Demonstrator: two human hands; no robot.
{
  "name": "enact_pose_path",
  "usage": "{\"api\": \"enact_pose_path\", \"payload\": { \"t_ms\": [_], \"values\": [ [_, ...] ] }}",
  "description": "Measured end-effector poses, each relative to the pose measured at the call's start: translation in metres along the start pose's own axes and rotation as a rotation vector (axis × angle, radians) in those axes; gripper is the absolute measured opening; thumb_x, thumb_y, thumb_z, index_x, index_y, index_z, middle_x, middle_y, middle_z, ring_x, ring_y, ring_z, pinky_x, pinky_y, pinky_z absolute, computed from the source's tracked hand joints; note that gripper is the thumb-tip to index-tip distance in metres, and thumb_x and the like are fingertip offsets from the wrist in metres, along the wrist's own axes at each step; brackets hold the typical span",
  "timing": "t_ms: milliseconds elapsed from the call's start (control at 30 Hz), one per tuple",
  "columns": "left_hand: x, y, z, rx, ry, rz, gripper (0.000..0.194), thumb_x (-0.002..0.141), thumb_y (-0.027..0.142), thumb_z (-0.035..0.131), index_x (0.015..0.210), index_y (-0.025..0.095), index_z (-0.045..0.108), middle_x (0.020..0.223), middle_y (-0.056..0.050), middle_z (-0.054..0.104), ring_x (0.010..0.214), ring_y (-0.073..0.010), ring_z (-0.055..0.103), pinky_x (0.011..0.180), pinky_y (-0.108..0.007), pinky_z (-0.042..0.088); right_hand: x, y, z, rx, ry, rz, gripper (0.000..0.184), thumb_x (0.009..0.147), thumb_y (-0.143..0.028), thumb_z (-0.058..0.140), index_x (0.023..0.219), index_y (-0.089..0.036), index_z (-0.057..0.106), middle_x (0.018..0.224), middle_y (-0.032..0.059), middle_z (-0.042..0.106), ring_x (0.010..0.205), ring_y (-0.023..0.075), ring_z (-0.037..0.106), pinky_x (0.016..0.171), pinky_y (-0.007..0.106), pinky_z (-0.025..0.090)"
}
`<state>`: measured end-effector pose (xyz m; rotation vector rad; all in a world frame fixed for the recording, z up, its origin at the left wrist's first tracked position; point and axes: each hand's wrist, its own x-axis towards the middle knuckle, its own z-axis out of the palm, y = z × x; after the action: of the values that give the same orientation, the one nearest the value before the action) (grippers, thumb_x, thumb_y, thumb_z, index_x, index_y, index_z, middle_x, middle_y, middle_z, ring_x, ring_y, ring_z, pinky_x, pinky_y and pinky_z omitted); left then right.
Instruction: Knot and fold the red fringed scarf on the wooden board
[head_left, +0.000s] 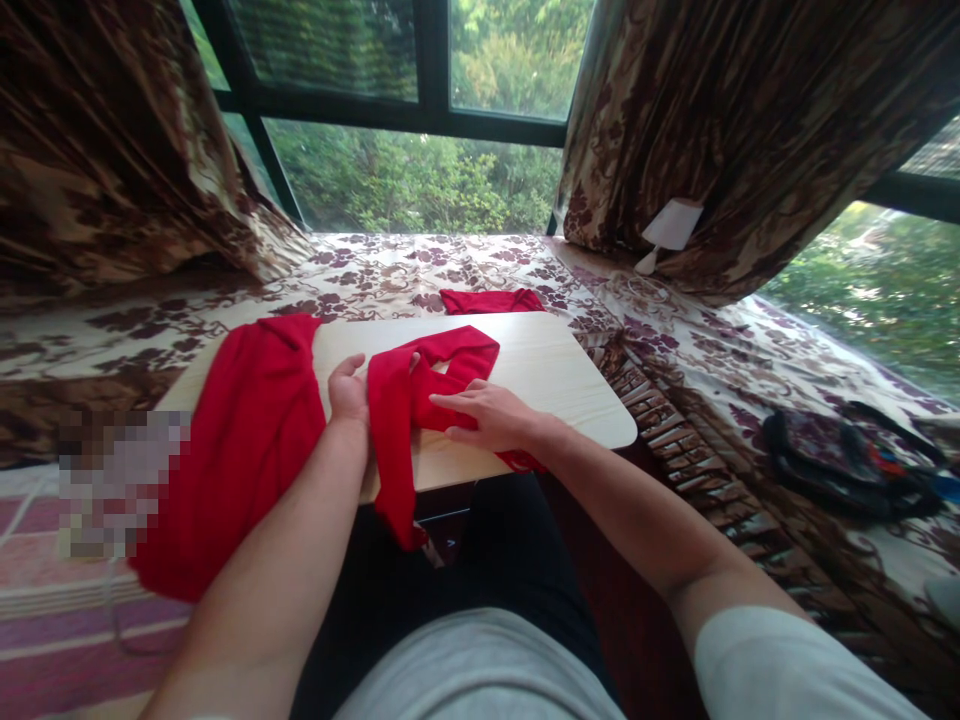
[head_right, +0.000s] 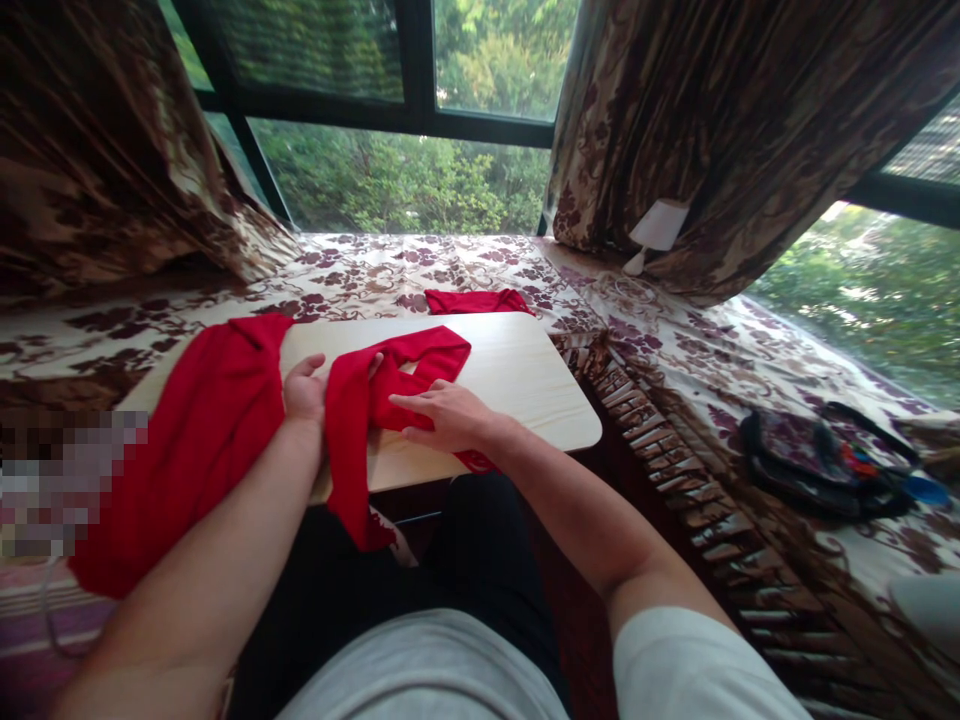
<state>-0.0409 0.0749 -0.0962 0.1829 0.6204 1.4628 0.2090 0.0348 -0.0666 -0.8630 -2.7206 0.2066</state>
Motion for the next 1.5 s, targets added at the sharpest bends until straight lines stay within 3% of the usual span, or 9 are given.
{"api": "enact_pose_path", "payload": {
  "t_ms": [133,300,400,667,767,933,1167,1367,1500],
  "values": [
    [-0.003,-0.002,-0.001,-0.001,-0.083,-0.050,0.057,0.084,0.032,0.044,0.131,0.003,0.059,0.109,-0.017,0.073,0.111,-0.0365,0.068,0.101,-0.052,0.053,0.001,-0.006,-0.005,-0.084,-0.048,-0.108,0.045,0.096,-0.047,0.057,0.129,-0.018,0.066,0.120,0.0116,0.070,0.100,0.0239,0.061,0.092,0.036,0.041],
    [-0.009,-0.004,0.003,0.034,-0.095,-0.064,0.059,0.084,0.033,0.043,0.133,0.002,0.058,0.111,-0.019,0.073,0.113,-0.0366,0.067,0.103,-0.053,0.052,0.022,-0.017,-0.013,-0.144,-0.049,0.016,0.032,0.099,-0.038,0.051,0.102,-0.017,0.074,0.105,0.0103,0.073,0.090,0.0212,0.064,0.083,0.032,0.043],
    [-0.014,-0.005,0.007,0.054,-0.068,-0.069,0.058,0.085,0.034,0.043,0.132,0.004,0.059,0.109,-0.018,0.074,0.111,-0.0367,0.068,0.102,-0.053,0.052,0.037,-0.019,-0.005,-0.204,0.041,-0.013,0.026,0.095,-0.029,0.054,0.099,-0.013,0.074,0.111,0.0129,0.071,0.099,0.0224,0.061,0.093,0.033,0.041],
    [-0.020,-0.008,0.014,0.091,-0.049,-0.035,0.054,0.088,0.035,0.041,0.128,0.005,0.061,0.105,-0.015,0.075,0.109,-0.0363,0.069,0.103,-0.053,0.051,0.047,-0.029,0.012,-0.157,-0.081,0.074,0.026,0.093,-0.025,0.053,0.087,-0.015,0.076,0.095,0.0118,0.074,0.096,0.0230,0.062,0.088,0.034,0.041],
    [-0.018,-0.008,0.013,0.067,-0.074,-0.048,0.053,0.089,0.037,0.040,0.126,0.006,0.062,0.103,-0.015,0.075,0.108,-0.0365,0.069,0.102,-0.054,0.051,0.047,-0.044,0.010,-0.039,-0.022,0.183,0.034,0.095,-0.041,0.053,0.085,-0.017,0.075,0.091,0.0097,0.074,0.091,0.0219,0.063,0.080,0.031,0.043],
    [-0.018,-0.007,0.014,0.036,-0.067,-0.083,0.052,0.089,0.038,0.040,0.124,0.007,0.063,0.102,-0.016,0.075,0.105,-0.0367,0.070,0.099,-0.055,0.053,0.056,-0.059,0.014,0.207,-0.128,0.488,0.055,0.085,-0.070,0.057,0.082,-0.018,0.073,0.079,0.0079,0.071,0.072,0.0199,0.064,0.062,0.028,0.043],
    [-0.021,-0.006,0.017,0.027,-0.069,-0.107,0.057,0.092,0.041,0.033,0.127,0.006,0.061,0.104,-0.017,0.074,0.105,-0.0360,0.070,0.099,-0.055,0.053,0.067,-0.063,0.027,0.601,-0.088,0.702,0.037,0.073,-0.051,0.077,0.075,-0.015,0.068,0.070,0.0042,0.067,0.063,0.0157,0.061,0.051,0.024,0.041],
    [-0.013,-0.004,0.009,0.016,-0.082,-0.097,0.053,0.093,0.041,0.035,0.126,0.009,0.061,0.101,-0.014,0.075,0.101,-0.0341,0.072,0.097,-0.052,0.055,0.064,-0.076,0.041,1.023,0.070,0.677,0.027,0.068,-0.030,0.083,0.086,-0.016,0.068,0.077,0.0013,0.071,0.068,0.0143,0.065,0.056,0.021,0.050],
    [-0.011,-0.005,0.008,0.003,-0.080,-0.098,0.052,0.093,0.041,0.036,0.125,0.009,0.062,0.100,-0.014,0.075,0.100,-0.0348,0.072,0.096,-0.053,0.055,0.060,-0.087,0.050,1.368,0.036,0.667,0.035,0.062,-0.027,0.087,0.090,-0.015,0.070,0.080,0.0029,0.073,0.070,0.0168,0.070,0.059,0.023,0.055]
  ]
}}
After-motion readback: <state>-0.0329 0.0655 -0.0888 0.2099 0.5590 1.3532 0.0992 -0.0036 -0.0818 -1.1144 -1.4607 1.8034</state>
